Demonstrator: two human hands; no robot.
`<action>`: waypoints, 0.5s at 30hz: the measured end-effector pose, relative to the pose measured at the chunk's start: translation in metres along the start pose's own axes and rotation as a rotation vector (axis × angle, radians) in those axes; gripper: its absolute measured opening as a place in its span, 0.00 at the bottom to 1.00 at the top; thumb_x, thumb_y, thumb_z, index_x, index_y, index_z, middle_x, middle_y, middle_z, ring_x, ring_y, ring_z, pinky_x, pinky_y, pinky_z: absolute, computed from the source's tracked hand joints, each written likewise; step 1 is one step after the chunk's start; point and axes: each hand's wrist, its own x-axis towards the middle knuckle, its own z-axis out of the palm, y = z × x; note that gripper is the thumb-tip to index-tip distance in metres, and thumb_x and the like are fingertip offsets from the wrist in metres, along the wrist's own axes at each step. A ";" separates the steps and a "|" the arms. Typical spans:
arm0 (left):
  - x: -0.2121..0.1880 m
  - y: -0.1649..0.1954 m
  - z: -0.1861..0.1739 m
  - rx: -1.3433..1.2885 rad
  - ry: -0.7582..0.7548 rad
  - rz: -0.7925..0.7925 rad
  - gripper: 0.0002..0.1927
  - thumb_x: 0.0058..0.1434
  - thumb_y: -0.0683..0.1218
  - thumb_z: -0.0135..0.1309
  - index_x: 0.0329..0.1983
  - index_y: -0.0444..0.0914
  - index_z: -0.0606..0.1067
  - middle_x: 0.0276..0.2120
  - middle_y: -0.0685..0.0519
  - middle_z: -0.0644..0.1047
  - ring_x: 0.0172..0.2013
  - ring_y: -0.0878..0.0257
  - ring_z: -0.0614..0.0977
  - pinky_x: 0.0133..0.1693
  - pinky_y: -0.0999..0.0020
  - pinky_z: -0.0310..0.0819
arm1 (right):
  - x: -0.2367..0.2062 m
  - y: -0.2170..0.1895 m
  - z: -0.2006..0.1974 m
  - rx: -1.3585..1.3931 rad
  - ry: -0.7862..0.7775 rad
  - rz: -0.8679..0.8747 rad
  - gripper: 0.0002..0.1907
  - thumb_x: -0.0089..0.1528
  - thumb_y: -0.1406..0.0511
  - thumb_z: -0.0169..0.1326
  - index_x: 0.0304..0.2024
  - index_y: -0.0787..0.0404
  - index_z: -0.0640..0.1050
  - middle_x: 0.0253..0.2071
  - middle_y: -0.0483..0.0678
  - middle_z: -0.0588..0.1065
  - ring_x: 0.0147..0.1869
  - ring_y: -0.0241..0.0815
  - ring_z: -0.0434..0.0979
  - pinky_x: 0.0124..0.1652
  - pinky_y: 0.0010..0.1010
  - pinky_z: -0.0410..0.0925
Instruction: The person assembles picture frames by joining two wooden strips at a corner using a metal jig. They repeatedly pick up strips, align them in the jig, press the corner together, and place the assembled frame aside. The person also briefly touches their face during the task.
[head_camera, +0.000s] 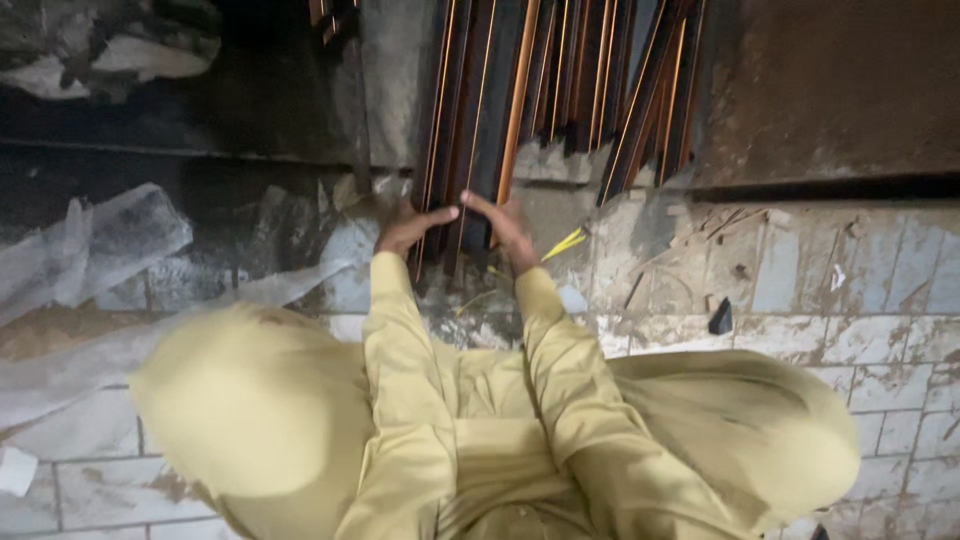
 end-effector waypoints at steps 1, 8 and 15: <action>-0.002 0.007 0.003 -0.024 -0.055 0.051 0.52 0.38 0.55 0.75 0.67 0.33 0.68 0.60 0.42 0.77 0.60 0.53 0.77 0.63 0.61 0.69 | 0.003 -0.002 0.005 0.002 0.006 -0.066 0.29 0.51 0.60 0.73 0.51 0.65 0.80 0.44 0.50 0.82 0.44 0.40 0.83 0.45 0.33 0.76; -0.027 0.060 -0.001 0.581 0.037 0.065 0.71 0.30 0.57 0.86 0.68 0.24 0.53 0.62 0.30 0.66 0.62 0.38 0.68 0.60 0.53 0.63 | -0.015 -0.040 0.024 -0.118 -0.095 -0.108 0.30 0.48 0.65 0.74 0.51 0.66 0.79 0.44 0.49 0.81 0.42 0.40 0.81 0.41 0.35 0.76; -0.143 0.108 0.000 0.256 0.041 -0.099 0.58 0.27 0.55 0.77 0.62 0.31 0.64 0.52 0.38 0.79 0.55 0.44 0.80 0.57 0.56 0.72 | -0.117 -0.071 0.028 -0.300 -0.145 -0.090 0.30 0.49 0.66 0.73 0.52 0.66 0.78 0.46 0.49 0.82 0.46 0.40 0.82 0.47 0.33 0.76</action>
